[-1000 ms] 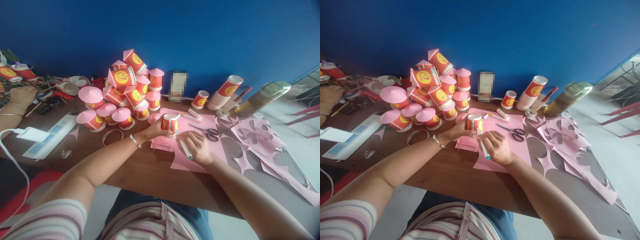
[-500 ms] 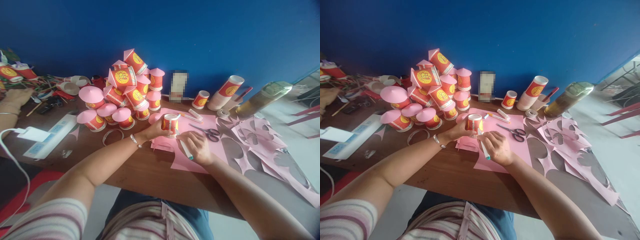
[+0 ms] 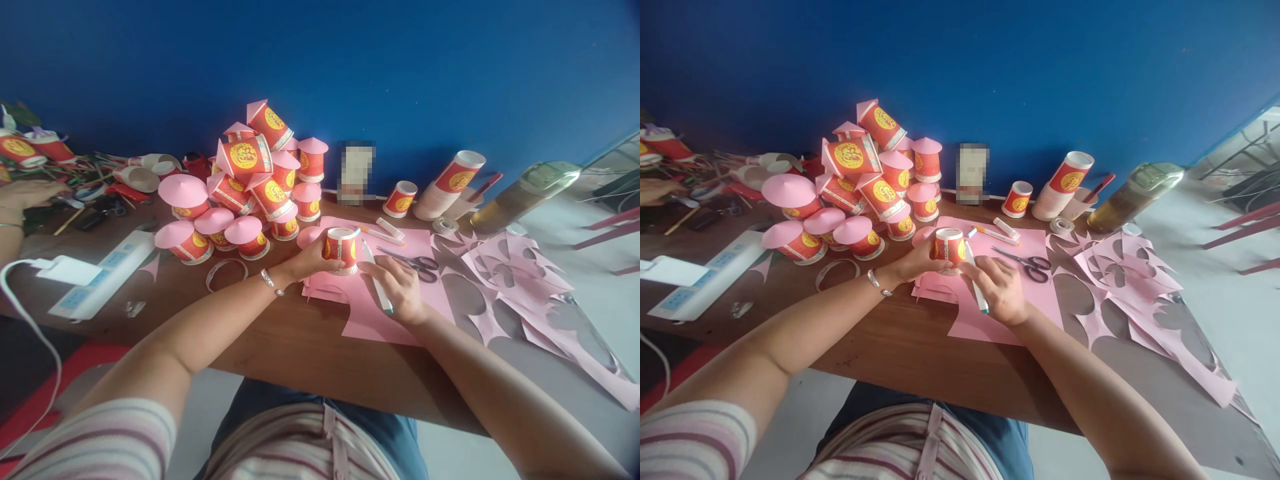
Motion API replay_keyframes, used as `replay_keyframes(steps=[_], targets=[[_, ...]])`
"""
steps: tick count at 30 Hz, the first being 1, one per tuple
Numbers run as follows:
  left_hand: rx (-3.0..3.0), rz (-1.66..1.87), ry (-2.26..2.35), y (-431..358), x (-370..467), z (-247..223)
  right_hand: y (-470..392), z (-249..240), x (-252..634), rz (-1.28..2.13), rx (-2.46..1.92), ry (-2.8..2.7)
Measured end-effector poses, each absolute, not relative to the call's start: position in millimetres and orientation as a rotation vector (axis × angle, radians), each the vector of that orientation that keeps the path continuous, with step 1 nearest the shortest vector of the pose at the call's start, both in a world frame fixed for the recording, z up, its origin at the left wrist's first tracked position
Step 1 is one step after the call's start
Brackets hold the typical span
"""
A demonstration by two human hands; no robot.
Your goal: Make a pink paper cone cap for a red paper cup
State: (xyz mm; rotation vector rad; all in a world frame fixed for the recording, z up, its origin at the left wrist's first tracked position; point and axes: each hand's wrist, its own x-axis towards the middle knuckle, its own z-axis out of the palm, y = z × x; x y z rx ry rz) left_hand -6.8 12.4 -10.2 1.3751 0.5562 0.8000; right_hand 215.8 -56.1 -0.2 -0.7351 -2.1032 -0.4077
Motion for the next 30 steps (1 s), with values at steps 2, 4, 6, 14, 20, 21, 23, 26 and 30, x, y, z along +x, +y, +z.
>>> replay_keyframes(steps=[2, 4, 6, 14, 20, 21, 23, 26, 30], targets=[[1.347, 0.804, 0.586, 11.6, -6.0, -10.0, -50.3, -8.9, 218.6, -0.356, -0.838, -2.067], [1.327, 0.812, 0.606, 10.3, -5.7, -10.2, -42.7, -17.8, 221.0, -0.277, -0.960, -1.998], [1.330, 0.832, 0.618, 9.4, -6.2, -10.9, -34.9, -25.0, 223.0, -0.191, -1.080, -1.920], [1.251, 0.853, 0.485, 12.4, -8.2, -11.4, -24.6, -33.6, 229.2, -0.151, -1.038, -1.962], [1.225, 0.791, 0.431, 9.7, -5.8, -5.6, -28.0, -29.1, 230.2, -0.026, -0.947, -2.060], [1.215, 0.794, 0.432, 10.0, -5.9, -6.1, -28.7, -27.9, 230.1, -0.012, -0.930, -2.071], [1.184, 0.809, 0.439, 11.7, -6.6, -8.0, -30.0, -26.2, 229.3, -0.014, -0.904, -2.078], [1.104, 0.816, 0.465, 15.0, -8.2, -10.9, -31.2, -26.8, 226.9, -0.059, -0.884, -2.069], [1.074, 0.808, 0.486, 14.5, -7.3, -10.9, -32.2, -29.0, 225.1, -0.143, -0.887, -2.073]])
